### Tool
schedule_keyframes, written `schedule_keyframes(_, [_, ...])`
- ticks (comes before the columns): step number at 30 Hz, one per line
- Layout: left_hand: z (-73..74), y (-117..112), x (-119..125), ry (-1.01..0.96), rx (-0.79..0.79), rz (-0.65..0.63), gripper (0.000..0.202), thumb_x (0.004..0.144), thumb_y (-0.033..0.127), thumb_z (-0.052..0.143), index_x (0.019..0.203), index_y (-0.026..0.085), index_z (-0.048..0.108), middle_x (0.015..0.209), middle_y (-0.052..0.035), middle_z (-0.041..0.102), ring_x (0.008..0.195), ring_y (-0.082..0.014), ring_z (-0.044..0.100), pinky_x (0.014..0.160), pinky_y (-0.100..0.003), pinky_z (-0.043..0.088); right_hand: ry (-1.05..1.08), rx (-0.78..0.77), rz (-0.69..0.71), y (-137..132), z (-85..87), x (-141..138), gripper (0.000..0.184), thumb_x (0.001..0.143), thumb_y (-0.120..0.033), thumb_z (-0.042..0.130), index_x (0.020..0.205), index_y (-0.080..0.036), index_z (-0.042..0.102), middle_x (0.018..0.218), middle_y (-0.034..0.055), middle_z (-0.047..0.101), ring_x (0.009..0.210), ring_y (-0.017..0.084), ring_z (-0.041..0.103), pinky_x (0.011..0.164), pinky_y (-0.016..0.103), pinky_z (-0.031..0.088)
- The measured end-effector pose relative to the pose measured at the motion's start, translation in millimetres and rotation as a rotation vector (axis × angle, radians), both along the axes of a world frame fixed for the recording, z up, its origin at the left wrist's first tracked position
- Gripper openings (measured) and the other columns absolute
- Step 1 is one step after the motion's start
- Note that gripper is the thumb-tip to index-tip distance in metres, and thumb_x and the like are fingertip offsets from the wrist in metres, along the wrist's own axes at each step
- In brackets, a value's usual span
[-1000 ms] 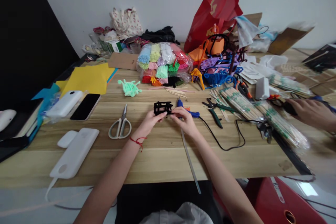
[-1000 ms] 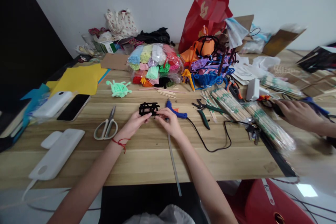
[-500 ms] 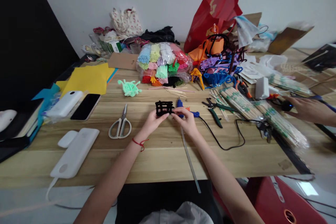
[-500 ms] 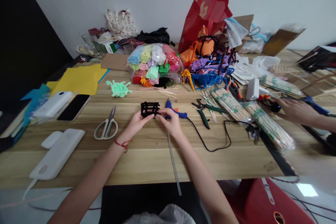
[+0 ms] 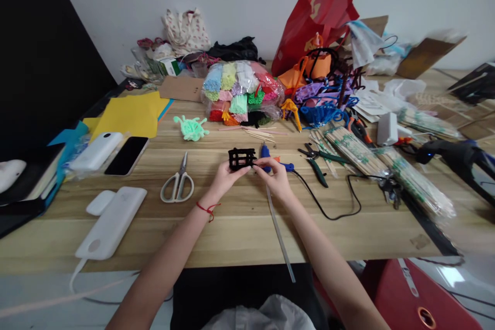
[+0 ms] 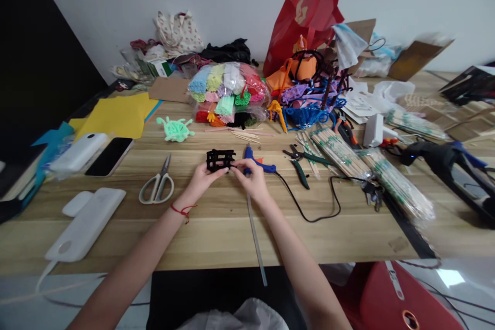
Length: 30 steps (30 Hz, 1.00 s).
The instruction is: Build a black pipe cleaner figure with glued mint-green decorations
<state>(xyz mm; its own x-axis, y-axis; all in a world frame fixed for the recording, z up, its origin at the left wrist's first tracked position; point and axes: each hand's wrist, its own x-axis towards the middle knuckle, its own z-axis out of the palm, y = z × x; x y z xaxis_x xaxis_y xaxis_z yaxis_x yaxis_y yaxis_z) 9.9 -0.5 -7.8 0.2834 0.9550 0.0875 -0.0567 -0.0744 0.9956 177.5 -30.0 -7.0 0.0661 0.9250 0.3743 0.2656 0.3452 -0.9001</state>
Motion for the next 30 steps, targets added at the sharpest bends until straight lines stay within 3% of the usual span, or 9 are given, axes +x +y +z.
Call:
schedule_keyframes(14, [5.0,0,-4,0.006,-0.017,-0.054,0.038,0.071,0.038,0.074,0.103,0.017,0.07,0.112,-0.0079,0.07,0.108,-0.0241,0.064,0.1,-0.04,0.045,-0.046,0.098,0.048,0,5.9,1,0.012,0.08,-0.032,0.066,0.088,-0.023,0.065,0.094,0.006,0.065,0.093,0.021,0.06,0.079,0.035,0.049])
schedule_keyframes(21, [7.3,-2,-4,-0.008,-0.041,-0.033,0.04,0.069,0.038,0.075,0.101,0.016,0.068,0.112,-0.0091,0.07,0.106,-0.0238,0.064,0.098,-0.04,0.046,-0.058,0.047,0.114,1,6.3,8,0.013,0.079,-0.026,0.063,0.091,-0.023,0.064,0.097,0.0058,0.065,0.094,0.022,0.06,0.08,0.036,0.049])
schedule_keyframes(24, [7.9,-2,-4,-0.003,-0.057,-0.001,0.039,0.068,0.038,0.076,0.098,0.015,0.068,0.108,-0.0091,0.071,0.103,-0.0232,0.064,0.096,-0.039,0.047,-0.195,0.036,0.123,5,5.6,26,0.036,0.074,-0.011,0.052,0.106,-0.024,0.061,0.11,0.0064,0.062,0.107,0.024,0.056,0.091,0.04,0.047])
schedule_keyframes(27, [8.3,-3,-4,-0.012,-0.068,0.011,0.039,0.068,0.037,0.076,0.098,0.015,0.068,0.108,-0.0091,0.071,0.102,-0.0225,0.064,0.096,-0.038,0.047,-0.497,-0.023,-0.025,8,-1.5,42,0.062,0.063,-0.005,0.051,0.123,-0.021,0.054,0.12,0.0119,0.056,0.113,0.03,0.049,0.097,0.048,0.041])
schedule_keyframes(30, [7.6,-2,-3,-0.039,-0.077,0.021,0.039,0.068,0.037,0.077,0.1,0.015,0.068,0.11,-0.0088,0.071,0.104,-0.0223,0.063,0.097,-0.038,0.047,-0.754,-0.069,-0.079,11,-11.1,47,0.068,0.065,-0.004,0.051,0.131,-0.018,0.049,0.121,0.0164,0.055,0.114,0.035,0.046,0.096,0.052,0.039])
